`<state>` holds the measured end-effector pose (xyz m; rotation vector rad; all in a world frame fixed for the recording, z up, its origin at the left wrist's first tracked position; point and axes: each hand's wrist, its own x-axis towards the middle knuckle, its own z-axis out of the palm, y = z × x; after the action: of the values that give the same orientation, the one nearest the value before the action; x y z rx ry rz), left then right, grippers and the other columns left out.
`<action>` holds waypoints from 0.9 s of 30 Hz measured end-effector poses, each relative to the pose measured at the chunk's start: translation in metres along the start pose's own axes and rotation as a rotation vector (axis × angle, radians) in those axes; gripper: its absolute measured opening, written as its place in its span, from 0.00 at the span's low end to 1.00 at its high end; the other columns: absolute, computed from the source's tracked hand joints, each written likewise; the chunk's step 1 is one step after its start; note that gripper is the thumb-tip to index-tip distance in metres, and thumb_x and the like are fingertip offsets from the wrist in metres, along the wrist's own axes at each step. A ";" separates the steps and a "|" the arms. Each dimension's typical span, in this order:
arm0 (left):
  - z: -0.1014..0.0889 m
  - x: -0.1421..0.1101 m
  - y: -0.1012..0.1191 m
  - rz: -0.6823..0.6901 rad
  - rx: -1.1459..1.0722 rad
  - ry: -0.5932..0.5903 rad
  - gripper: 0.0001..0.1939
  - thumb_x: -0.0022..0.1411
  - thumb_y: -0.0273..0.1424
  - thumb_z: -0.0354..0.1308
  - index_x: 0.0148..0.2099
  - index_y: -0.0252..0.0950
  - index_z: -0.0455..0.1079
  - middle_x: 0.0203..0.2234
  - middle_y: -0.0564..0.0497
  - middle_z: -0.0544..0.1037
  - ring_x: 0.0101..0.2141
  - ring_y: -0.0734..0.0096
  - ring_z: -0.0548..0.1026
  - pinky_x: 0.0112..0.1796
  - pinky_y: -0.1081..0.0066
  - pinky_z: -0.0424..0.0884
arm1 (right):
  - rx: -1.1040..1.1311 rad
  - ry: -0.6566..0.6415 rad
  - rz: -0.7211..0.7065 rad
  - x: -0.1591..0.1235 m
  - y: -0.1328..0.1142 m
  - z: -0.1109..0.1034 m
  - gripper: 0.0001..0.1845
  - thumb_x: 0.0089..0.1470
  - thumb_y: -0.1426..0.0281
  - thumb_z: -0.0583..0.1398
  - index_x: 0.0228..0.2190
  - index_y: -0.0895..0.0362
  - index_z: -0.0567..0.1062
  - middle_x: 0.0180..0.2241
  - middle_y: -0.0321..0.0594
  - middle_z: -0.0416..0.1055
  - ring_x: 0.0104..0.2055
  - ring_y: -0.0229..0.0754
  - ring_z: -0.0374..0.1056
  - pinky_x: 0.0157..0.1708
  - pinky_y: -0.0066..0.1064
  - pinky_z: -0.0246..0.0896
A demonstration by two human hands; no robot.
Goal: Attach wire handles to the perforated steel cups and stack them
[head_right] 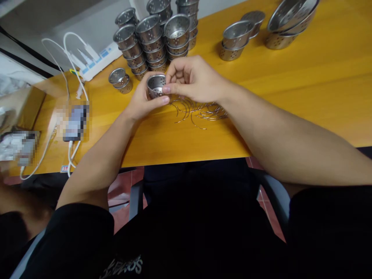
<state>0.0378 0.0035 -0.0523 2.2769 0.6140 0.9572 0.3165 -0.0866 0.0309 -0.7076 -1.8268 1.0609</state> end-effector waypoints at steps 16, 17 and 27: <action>0.002 0.001 0.010 0.028 0.089 0.033 0.59 0.69 0.82 0.73 0.81 0.48 0.65 0.66 0.44 0.85 0.65 0.43 0.91 0.71 0.42 0.87 | 0.003 0.049 0.084 0.002 0.001 0.002 0.37 0.59 0.36 0.91 0.39 0.46 0.82 0.29 0.34 0.78 0.28 0.46 0.73 0.28 0.40 0.73; 0.002 0.001 0.009 0.033 0.089 0.033 0.59 0.69 0.82 0.73 0.81 0.48 0.65 0.66 0.44 0.84 0.65 0.43 0.91 0.71 0.41 0.87 | -0.001 0.043 0.090 0.001 0.000 0.002 0.37 0.59 0.36 0.91 0.39 0.46 0.82 0.29 0.34 0.78 0.29 0.47 0.73 0.28 0.40 0.74; -0.004 0.002 -0.013 0.077 0.111 0.080 0.57 0.71 0.83 0.68 0.82 0.53 0.61 0.70 0.44 0.82 0.69 0.44 0.89 0.73 0.46 0.87 | -0.301 0.181 -0.038 -0.002 0.006 0.002 0.36 0.76 0.27 0.76 0.56 0.45 0.89 0.51 0.43 0.91 0.43 0.52 0.83 0.43 0.45 0.87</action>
<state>0.0342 0.0156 -0.0576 2.3844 0.6324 1.0804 0.3157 -0.0864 0.0242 -0.9112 -1.8510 0.6789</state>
